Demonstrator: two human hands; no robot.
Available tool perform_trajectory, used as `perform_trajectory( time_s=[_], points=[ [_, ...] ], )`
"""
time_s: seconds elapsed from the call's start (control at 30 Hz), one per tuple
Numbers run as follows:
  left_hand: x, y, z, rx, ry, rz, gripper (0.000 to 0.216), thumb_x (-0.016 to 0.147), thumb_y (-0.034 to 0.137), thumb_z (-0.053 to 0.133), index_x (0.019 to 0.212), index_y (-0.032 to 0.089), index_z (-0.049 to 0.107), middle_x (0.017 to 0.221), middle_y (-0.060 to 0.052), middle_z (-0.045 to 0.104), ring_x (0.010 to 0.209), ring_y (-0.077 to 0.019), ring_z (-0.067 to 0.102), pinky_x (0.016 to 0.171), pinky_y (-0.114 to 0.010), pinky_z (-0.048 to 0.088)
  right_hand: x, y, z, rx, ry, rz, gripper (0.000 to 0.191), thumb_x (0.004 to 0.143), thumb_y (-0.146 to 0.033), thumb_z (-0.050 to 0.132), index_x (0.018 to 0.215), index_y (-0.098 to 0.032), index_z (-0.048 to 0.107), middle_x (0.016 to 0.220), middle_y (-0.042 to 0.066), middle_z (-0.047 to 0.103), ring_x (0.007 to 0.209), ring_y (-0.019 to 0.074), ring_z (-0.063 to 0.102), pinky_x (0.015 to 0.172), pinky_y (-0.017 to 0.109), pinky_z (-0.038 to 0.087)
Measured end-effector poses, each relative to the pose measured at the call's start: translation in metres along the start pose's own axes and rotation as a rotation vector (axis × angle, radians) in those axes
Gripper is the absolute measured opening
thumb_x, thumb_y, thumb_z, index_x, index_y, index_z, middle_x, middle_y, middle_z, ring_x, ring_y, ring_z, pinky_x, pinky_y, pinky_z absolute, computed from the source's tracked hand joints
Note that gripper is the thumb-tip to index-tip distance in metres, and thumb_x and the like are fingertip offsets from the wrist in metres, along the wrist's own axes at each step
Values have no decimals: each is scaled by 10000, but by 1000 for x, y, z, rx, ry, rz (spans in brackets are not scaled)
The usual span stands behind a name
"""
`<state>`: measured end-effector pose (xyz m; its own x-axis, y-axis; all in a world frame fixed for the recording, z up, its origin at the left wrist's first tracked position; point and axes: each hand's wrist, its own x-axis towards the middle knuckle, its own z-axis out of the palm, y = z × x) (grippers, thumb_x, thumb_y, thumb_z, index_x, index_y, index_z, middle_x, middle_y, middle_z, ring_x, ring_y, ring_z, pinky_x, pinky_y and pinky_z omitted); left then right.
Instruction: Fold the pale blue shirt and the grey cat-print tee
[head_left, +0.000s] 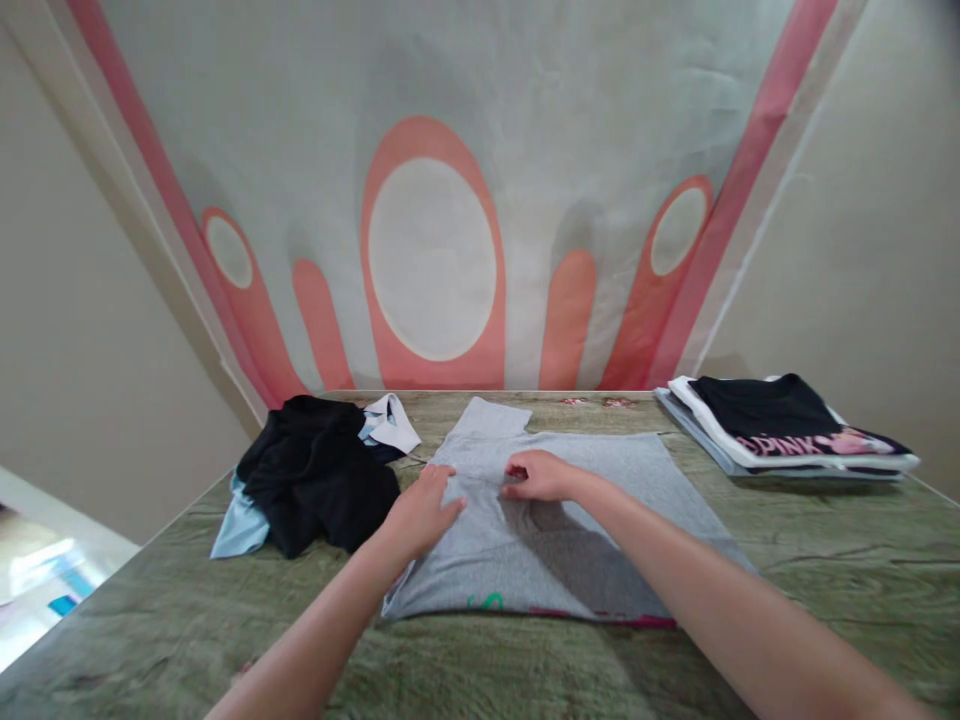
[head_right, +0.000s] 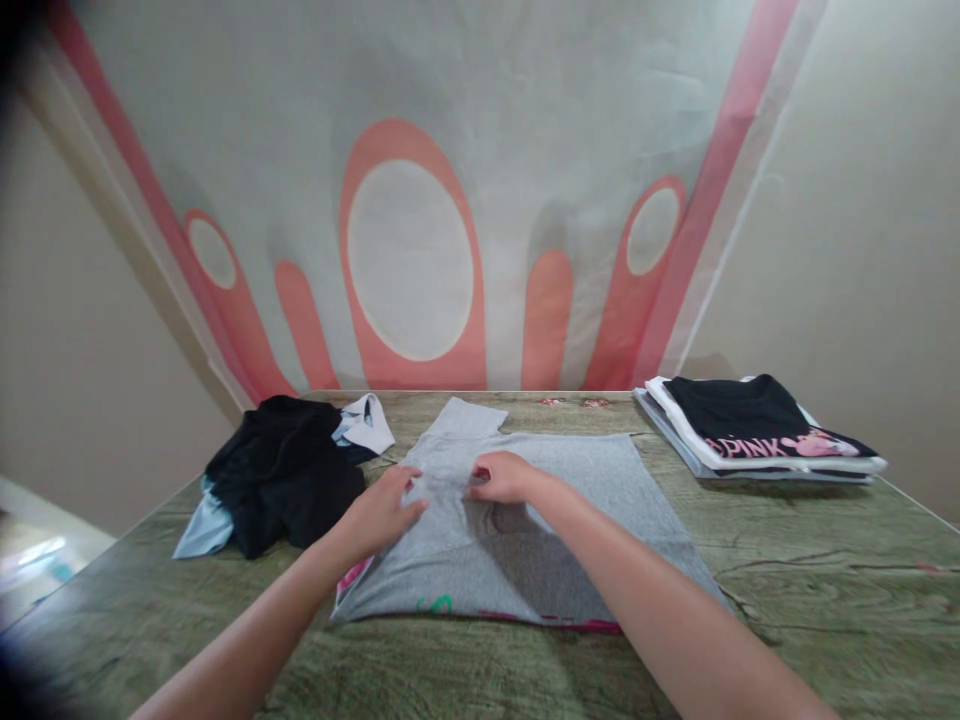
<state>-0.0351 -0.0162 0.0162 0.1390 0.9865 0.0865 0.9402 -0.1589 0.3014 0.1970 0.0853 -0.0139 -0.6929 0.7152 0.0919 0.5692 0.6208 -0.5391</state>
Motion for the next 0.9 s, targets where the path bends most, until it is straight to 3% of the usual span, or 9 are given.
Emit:
perform_trajectory(
  time_s=[0.1,0.2,0.27,0.37,0.47,0.67,0.8,0.9],
  points=[
    [15,-1,17,56,118,-96,426,908,349,523,1270,128,481,1216,-155,568,1115,-267,569,903,-346,432,-6,-4,1,-1,63,-23,200,690,-311,756,743,-158,637,762,2,603,756,154,516,664,234,339],
    [17,-3,27,124,190,-136,418,935,369,491,1285,141,462,1199,-149,571,1138,-283,538,915,-378,407,-16,-11,5,37,119,-20,178,799,-319,656,904,-178,627,833,-6,617,777,137,529,681,221,349],
    [14,-6,29,193,223,-132,357,942,388,487,1226,173,510,1179,-123,579,1125,-281,529,899,-377,401,-22,-12,7,64,124,13,226,838,-353,616,1003,-198,612,817,-21,623,728,126,534,647,214,346],
    [13,-9,29,263,231,-111,292,943,429,489,1096,196,576,1128,-97,587,1082,-275,530,869,-371,398,-27,-10,8,54,96,86,347,782,-381,691,1084,-229,613,820,-24,646,709,132,554,619,216,332],
    [14,-10,30,279,237,-87,314,941,466,480,1052,193,586,1081,-96,585,1044,-282,535,848,-382,399,-27,-8,8,25,92,133,321,779,-341,702,1074,-236,636,854,0,672,751,155,579,628,232,324],
    [19,-18,34,173,308,-52,254,910,443,525,918,194,572,1014,-97,587,986,-292,547,800,-386,418,-27,-10,8,10,110,158,299,803,-316,680,1087,-230,643,986,46,693,897,201,602,699,259,349],
    [20,-21,33,27,325,-8,120,889,316,538,866,198,545,928,-66,599,929,-261,565,806,-369,411,-27,-8,6,39,76,146,388,751,-330,730,1113,-219,644,939,24,695,831,179,608,679,242,365],
    [21,-21,33,-23,305,18,121,890,319,528,883,200,550,886,-42,614,885,-234,578,779,-338,414,-27,-4,5,67,39,123,454,700,-304,768,1126,-201,645,902,3,689,779,158,601,653,223,371]
  ],
)
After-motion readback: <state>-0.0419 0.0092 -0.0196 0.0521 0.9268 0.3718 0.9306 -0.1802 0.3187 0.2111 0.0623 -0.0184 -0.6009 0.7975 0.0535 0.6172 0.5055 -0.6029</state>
